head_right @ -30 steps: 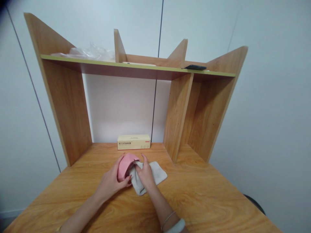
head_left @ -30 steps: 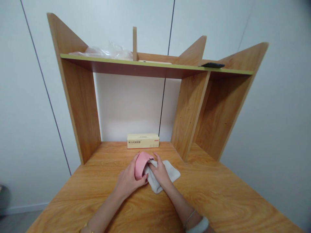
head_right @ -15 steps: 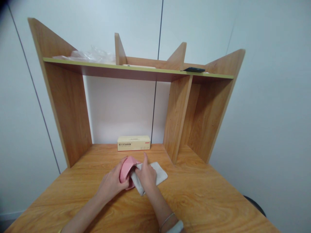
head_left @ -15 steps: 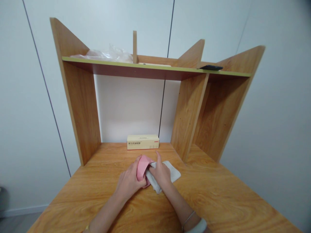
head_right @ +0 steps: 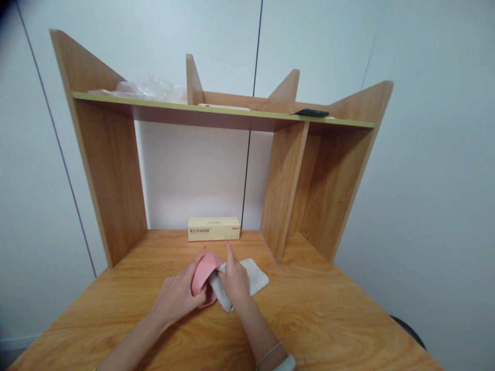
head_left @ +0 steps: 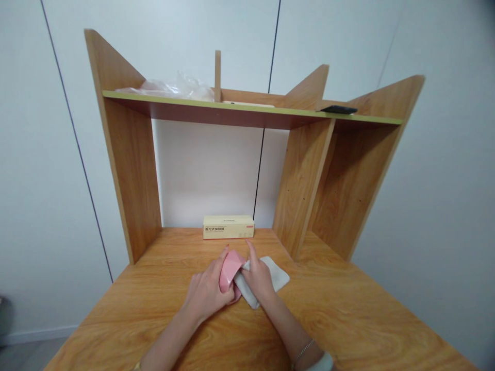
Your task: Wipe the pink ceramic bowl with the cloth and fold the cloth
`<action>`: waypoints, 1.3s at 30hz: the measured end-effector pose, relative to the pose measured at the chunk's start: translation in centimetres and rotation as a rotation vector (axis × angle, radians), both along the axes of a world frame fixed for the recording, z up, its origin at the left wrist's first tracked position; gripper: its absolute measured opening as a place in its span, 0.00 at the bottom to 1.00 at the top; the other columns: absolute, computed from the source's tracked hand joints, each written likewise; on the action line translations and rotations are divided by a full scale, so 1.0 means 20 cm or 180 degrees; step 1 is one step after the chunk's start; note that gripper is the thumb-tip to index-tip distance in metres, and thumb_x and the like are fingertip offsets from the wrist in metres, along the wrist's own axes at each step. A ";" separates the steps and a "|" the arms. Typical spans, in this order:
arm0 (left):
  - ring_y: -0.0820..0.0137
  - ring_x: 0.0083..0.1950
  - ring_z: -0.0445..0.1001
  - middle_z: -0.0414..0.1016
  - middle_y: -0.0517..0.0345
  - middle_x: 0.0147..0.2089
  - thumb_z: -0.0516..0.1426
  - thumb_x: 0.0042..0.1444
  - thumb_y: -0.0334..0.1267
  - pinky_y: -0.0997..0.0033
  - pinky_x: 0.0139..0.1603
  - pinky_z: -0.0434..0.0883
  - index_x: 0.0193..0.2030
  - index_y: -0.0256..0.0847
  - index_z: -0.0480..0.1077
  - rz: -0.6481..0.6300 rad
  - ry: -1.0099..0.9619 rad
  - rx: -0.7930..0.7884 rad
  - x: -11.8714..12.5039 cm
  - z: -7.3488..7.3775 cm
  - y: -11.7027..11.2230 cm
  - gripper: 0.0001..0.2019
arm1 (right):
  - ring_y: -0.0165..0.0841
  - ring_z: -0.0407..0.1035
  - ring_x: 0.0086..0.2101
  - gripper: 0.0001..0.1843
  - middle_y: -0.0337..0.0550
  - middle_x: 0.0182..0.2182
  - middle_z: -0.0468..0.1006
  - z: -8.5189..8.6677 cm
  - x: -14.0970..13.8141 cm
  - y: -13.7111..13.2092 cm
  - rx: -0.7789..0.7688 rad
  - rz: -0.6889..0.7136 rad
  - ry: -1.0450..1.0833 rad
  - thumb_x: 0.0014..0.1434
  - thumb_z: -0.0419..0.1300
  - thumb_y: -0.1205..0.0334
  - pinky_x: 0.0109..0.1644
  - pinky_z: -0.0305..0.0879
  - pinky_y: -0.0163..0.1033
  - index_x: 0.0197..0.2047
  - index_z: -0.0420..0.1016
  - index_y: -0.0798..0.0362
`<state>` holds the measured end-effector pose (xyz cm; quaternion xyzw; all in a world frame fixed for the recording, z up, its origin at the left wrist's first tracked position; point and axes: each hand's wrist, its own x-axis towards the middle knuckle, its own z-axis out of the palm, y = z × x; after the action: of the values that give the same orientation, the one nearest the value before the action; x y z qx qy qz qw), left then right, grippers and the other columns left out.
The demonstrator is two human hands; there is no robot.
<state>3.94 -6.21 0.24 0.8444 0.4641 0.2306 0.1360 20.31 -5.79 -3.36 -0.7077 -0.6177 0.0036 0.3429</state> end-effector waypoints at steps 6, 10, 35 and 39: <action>0.58 0.50 0.67 0.62 0.45 0.55 0.48 0.52 0.53 0.63 0.45 0.63 0.64 0.37 0.34 0.0355 -0.0572 -0.0077 -0.02 -0.04 0.05 0.39 | 0.34 0.68 0.29 0.34 0.40 0.26 0.73 -0.07 0.02 0.03 0.0421 0.0187 0.0978 0.52 0.48 0.67 0.31 0.60 0.34 0.62 0.40 0.57; 0.58 0.50 0.67 0.64 0.44 0.54 0.51 0.51 0.51 0.64 0.45 0.64 0.62 0.37 0.40 0.0144 -0.0794 -0.0272 0.00 -0.08 0.06 0.37 | 0.33 0.69 0.32 0.33 0.44 0.33 0.74 -0.06 0.01 0.05 0.0520 0.0250 0.1577 0.53 0.48 0.63 0.36 0.63 0.36 0.61 0.42 0.57; 0.63 0.38 0.73 0.73 0.51 0.37 0.52 0.50 0.43 0.72 0.33 0.65 0.55 0.38 0.54 0.0537 -0.0555 -0.0456 0.00 -0.08 0.09 0.25 | 0.44 0.62 0.42 0.47 0.51 0.40 0.68 0.13 -0.03 -0.04 0.0610 -0.0509 -0.0680 0.45 0.59 0.51 0.43 0.56 0.43 0.62 0.39 0.57; 0.64 0.37 0.73 0.73 0.51 0.37 0.51 0.51 0.43 0.71 0.34 0.66 0.53 0.37 0.56 0.0628 -0.0689 -0.0505 -0.01 -0.09 0.11 0.23 | 0.44 0.65 0.41 0.47 0.53 0.39 0.71 0.16 -0.05 -0.07 0.0224 -0.0617 -0.0826 0.46 0.57 0.47 0.42 0.55 0.43 0.62 0.40 0.58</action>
<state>3.84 -4.11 -1.47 0.7515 0.5442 0.2950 0.2282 19.37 -7.15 -0.10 -0.7460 -0.5854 -0.1425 0.2836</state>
